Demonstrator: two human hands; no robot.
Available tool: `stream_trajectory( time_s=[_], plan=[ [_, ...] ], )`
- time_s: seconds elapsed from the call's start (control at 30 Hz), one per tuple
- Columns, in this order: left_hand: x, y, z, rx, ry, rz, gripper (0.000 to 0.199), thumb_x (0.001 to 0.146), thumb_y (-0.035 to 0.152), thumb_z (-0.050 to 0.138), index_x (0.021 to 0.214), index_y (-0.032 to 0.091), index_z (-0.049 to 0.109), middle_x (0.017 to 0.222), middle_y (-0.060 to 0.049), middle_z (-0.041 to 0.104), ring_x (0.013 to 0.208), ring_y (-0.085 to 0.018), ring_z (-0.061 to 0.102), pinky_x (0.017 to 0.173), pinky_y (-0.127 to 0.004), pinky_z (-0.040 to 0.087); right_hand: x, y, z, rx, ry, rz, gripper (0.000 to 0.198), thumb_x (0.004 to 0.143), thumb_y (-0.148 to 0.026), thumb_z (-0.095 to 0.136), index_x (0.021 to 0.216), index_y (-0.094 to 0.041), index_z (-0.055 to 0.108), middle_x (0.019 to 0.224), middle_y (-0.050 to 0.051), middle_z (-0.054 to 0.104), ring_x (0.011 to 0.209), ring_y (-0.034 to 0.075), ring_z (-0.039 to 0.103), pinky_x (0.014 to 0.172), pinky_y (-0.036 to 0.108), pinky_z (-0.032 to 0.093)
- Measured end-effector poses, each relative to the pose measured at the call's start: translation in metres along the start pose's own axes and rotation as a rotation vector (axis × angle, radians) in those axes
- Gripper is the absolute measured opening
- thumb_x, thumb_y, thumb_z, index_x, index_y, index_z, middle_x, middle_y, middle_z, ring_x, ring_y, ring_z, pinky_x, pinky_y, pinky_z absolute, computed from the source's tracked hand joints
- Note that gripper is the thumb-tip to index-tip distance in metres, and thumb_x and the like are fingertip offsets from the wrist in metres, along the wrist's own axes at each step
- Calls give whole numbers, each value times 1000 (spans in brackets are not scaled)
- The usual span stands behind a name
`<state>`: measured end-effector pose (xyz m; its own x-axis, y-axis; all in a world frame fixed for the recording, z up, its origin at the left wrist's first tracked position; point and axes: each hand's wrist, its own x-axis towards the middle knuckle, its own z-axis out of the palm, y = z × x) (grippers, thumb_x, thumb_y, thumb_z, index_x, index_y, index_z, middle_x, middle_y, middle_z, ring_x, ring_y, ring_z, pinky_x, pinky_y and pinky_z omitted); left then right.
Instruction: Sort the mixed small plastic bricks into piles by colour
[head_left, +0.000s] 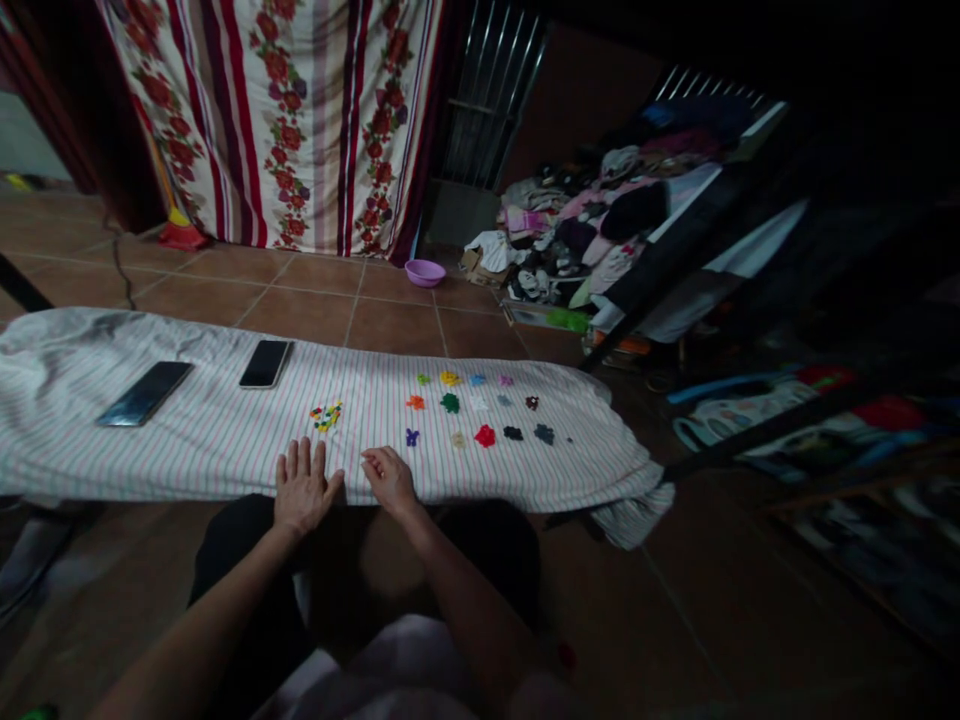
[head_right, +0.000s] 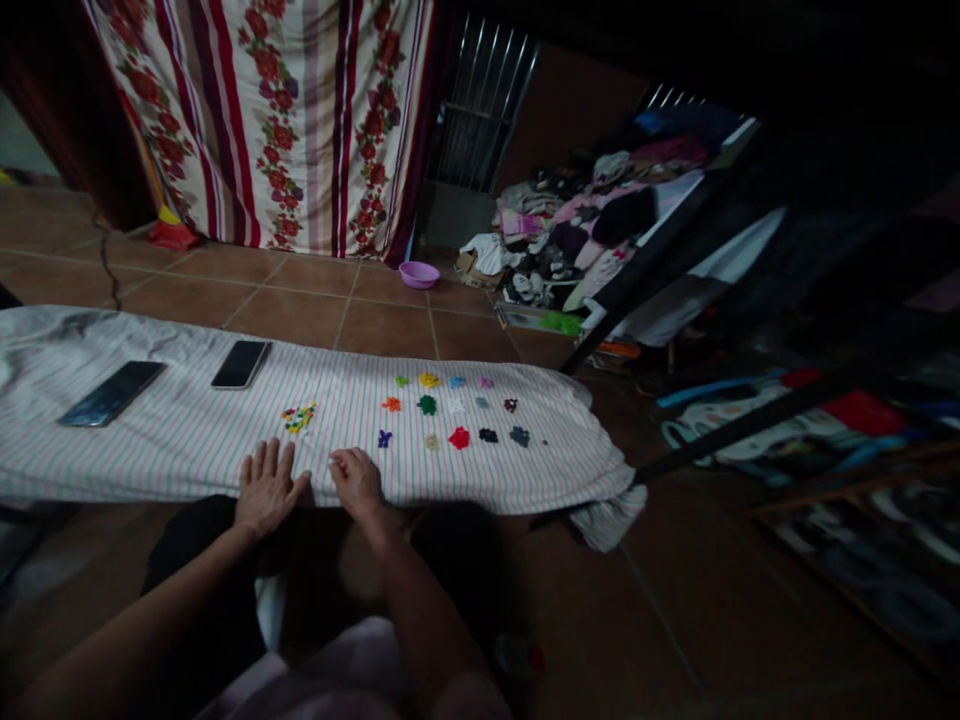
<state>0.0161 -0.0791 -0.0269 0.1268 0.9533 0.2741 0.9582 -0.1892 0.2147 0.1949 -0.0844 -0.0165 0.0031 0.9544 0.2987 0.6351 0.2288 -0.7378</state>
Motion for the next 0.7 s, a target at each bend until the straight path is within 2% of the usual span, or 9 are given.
stream_trajectory(
  time_s=[0.13,0.27,0.53,0.7],
  plan=[
    [-4,-2,-4,52,-54,66,75,83,57,45,140,8,44,151,-24,32,144,-39,22,114,-56,17,-14,9,-15,111,35,24,17,85,-22,55,97,-22,68,86,2,66,74,13,63,70,24,52],
    [-10,3,-7,103,-78,80,74,84,54,46,141,7,42,151,-26,31,143,-40,22,113,-56,17,-18,26,-49,136,99,54,19,86,-26,53,97,-22,68,88,2,67,73,13,64,69,25,53],
    [-14,11,-3,122,-21,72,66,86,45,44,138,3,45,148,-29,33,143,-41,21,112,-58,17,2,78,-142,-56,312,173,23,82,-26,49,93,-20,68,91,6,69,80,16,65,77,30,53],
    [-14,11,-1,154,-36,62,68,85,47,45,138,3,45,149,-28,33,143,-42,21,112,-58,17,23,108,-177,-176,367,318,24,79,-22,49,95,-19,66,88,5,70,75,16,65,76,29,52]
  ],
)
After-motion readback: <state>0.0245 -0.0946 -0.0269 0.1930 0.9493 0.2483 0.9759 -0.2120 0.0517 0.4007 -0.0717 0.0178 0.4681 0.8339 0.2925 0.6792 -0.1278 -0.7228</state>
